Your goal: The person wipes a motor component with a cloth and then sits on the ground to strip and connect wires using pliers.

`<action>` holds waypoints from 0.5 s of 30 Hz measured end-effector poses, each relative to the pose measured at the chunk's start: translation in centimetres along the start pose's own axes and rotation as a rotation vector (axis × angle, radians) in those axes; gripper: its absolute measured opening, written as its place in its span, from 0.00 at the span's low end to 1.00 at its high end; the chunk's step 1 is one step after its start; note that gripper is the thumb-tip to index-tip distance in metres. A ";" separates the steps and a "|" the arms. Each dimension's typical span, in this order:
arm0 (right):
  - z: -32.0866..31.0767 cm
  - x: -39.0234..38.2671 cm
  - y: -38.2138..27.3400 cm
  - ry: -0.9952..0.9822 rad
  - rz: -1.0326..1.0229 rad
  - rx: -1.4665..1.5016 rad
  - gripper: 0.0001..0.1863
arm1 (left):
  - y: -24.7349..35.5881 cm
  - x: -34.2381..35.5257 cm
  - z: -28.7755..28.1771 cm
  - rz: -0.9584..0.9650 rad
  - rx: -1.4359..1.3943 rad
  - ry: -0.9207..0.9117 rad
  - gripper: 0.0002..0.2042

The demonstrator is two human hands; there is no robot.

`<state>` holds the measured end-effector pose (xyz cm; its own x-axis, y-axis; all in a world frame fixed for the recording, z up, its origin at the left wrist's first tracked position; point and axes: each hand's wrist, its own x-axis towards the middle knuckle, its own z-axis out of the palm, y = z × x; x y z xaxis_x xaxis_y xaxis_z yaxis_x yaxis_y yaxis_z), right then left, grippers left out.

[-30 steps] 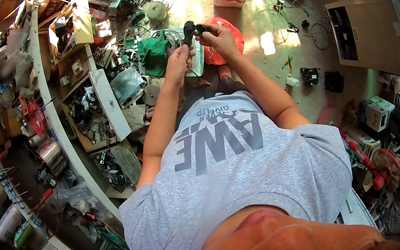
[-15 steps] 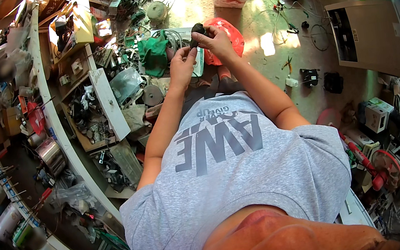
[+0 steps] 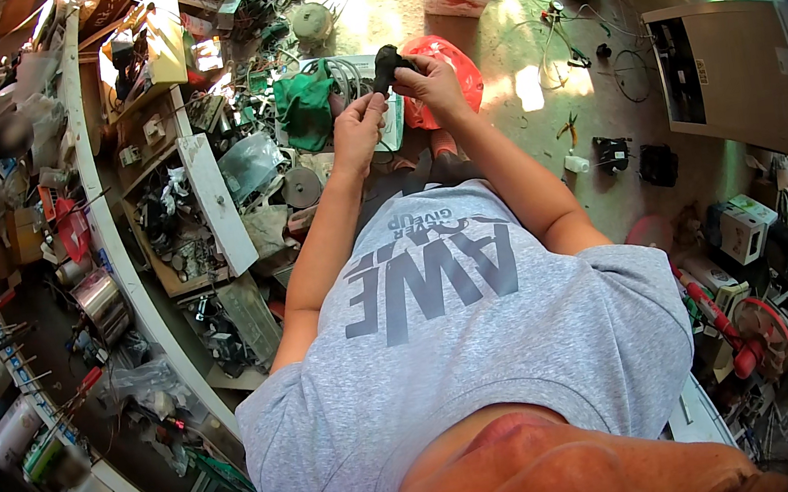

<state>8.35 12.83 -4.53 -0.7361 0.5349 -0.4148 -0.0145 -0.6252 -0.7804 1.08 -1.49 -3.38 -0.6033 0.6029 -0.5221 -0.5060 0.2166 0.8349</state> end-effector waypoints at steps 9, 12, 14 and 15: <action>-0.4 1.1 0.5 0.052 0.025 0.031 0.14 | 1.6 -0.2 -0.7 -0.153 -0.282 -0.176 0.19; -0.6 1.2 0.3 0.021 0.002 0.028 0.12 | 2.4 -0.7 -0.7 -0.158 -0.351 -0.210 0.20; -0.3 1.2 -0.2 0.034 -0.023 -0.014 0.12 | 2.5 -0.7 -0.8 -0.153 -0.376 -0.224 0.20; -0.2 1.3 -0.2 0.047 -0.019 -0.012 0.11 | 2.5 -0.7 -0.8 -0.169 -0.390 -0.230 0.20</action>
<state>7.55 13.79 -5.03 -0.7033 0.5727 -0.4212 -0.0194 -0.6077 -0.7939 -0.20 -2.00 -1.05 -0.3625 0.7478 -0.5562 -0.8052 0.0492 0.5910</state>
